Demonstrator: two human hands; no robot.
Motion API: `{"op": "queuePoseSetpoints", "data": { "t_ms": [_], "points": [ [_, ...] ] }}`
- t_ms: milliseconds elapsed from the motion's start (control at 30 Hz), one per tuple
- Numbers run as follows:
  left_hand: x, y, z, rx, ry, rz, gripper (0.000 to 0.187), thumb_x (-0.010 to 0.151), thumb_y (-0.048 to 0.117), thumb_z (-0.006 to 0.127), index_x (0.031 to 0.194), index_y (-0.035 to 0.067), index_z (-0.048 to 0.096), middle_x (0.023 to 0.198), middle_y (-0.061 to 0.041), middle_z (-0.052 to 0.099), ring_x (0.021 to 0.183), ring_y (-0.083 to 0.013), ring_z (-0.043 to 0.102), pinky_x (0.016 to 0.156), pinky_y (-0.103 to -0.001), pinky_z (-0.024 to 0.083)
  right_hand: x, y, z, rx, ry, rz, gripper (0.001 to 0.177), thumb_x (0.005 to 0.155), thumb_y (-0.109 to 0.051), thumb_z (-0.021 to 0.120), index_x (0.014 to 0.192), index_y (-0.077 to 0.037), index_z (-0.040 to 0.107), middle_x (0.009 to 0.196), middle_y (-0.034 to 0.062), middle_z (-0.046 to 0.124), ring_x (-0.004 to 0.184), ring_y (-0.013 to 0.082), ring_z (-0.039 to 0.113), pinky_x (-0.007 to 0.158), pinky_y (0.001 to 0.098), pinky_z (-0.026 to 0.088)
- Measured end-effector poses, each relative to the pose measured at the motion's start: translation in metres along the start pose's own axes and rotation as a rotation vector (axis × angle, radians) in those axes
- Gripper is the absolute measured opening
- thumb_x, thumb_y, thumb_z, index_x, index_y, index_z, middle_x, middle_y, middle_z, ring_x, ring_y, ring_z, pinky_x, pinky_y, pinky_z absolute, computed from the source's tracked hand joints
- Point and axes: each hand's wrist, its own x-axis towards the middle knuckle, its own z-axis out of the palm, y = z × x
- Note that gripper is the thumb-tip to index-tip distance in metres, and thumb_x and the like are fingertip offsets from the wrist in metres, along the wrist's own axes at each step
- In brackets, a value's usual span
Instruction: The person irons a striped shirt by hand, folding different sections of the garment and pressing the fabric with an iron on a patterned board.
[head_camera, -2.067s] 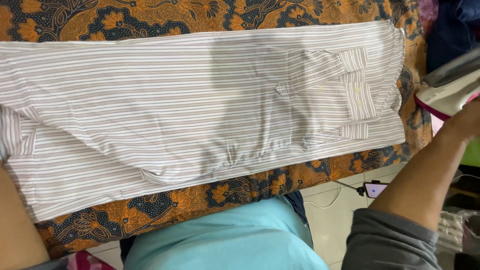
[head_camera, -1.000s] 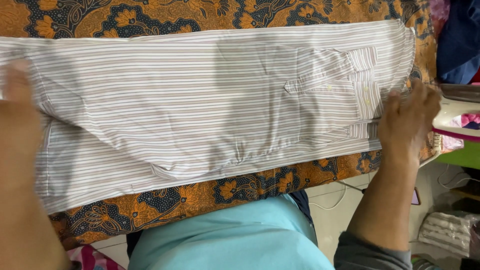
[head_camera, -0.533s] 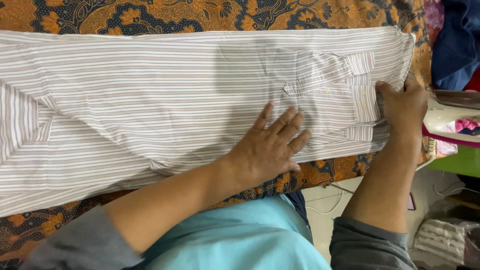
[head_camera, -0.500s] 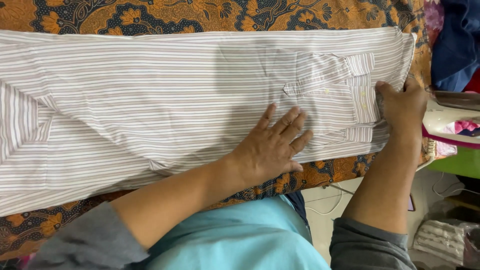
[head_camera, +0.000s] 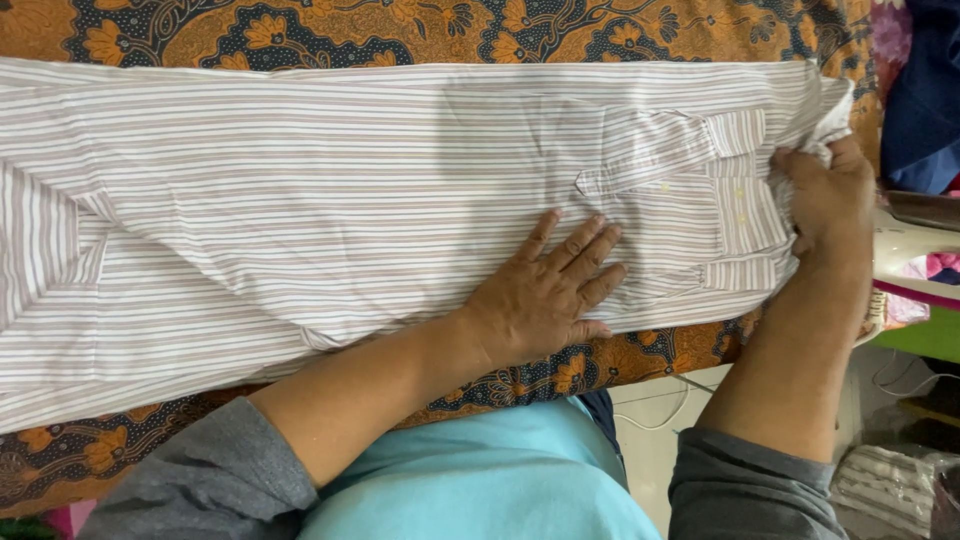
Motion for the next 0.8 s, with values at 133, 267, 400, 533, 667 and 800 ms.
{"op": "queuePoseSetpoints", "data": {
  "t_ms": [133, 267, 400, 533, 667, 800],
  "points": [
    [-0.002, -0.005, 0.0, -0.078, 0.077, 0.0, 0.077, 0.101, 0.066, 0.013, 0.163, 0.021, 0.02, 0.172, -0.012, 0.006, 0.159, -0.0313, 0.001, 0.125, -0.061, -0.001, -0.026, -0.032, -0.01, -0.21, -0.003, 0.097, 0.008, 0.102, -0.03, 0.061, 0.109, -0.029, 0.057, 0.081, -0.0087, 0.058, 0.053, 0.0121, 0.044, 0.036, 0.0378, 0.026],
    [-0.012, -0.016, -0.035, -0.947, 0.297, -0.038, 0.08, 0.099, 0.067, 0.024, 0.151, 0.009, 0.04, 0.162, -0.021, 0.035, 0.15, -0.0358, 0.032, 0.121, -0.055, 0.022, -0.054, -0.052, -0.017, -0.108, 0.022, -0.255, 0.03, 0.098, -0.004, 0.054, 0.123, -0.017, 0.063, 0.105, -0.0012, 0.069, 0.075, 0.0152, 0.061, 0.052, 0.0361, 0.048],
    [-0.007, -0.035, -0.038, -1.832, 0.578, -0.302, 0.051, 0.102, 0.046, 0.04, 0.135, 0.012, 0.058, 0.137, -0.013, 0.062, 0.126, -0.0265, 0.063, 0.11, -0.039, 0.053, -0.062, -0.047, -0.003, -0.285, 0.232, -0.962, 0.014, 0.12, 0.01, 0.065, 0.116, 0.004, 0.053, 0.101, 0.0205, 0.059, 0.087, 0.0339, 0.053, 0.07, 0.0493, 0.042],
    [-0.017, -0.056, -0.083, -2.406, 0.595, -0.555, 0.094, 0.087, 0.068, 0.02, 0.153, 0.002, 0.037, 0.15, -0.034, 0.05, 0.138, -0.0511, 0.051, 0.114, -0.059, 0.043, -0.183, -0.113, 0.063, -1.208, 0.314, -1.398, 0.024, 0.097, -0.012, 0.054, 0.118, -0.007, 0.066, 0.082, -0.0011, 0.06, 0.115, 0.0173, 0.066, 0.044, 0.015, 0.044],
    [-0.017, -0.063, -0.09, -2.491, 0.615, -0.842, 0.105, 0.059, 0.065, 0.049, 0.146, 0.006, 0.049, 0.139, -0.02, 0.061, 0.133, -0.0391, 0.056, 0.113, -0.051, 0.043, -0.23, -0.125, 0.057, -0.229, -0.414, -1.166, 0.044, 0.098, -0.011, 0.068, 0.136, 0.005, 0.052, 0.135, 0.0267, 0.063, 0.118, 0.0376, 0.068, 0.096, 0.0446, 0.059],
    [0.002, -0.059, -0.023, -2.301, 0.718, -0.81, 0.032, 0.084, 0.007, 0.072, 0.116, 0.007, 0.067, 0.112, -0.011, 0.076, 0.107, -0.0302, 0.071, 0.096, -0.047, 0.055, -0.179, -0.087, 0.03, -0.265, 0.037, -1.146, 0.013, 0.119, 0.007, 0.065, 0.131, 0.012, 0.065, 0.122, 0.0271, 0.072, 0.101, 0.0357, 0.073, 0.083, 0.0428, 0.062]
  ]
}}
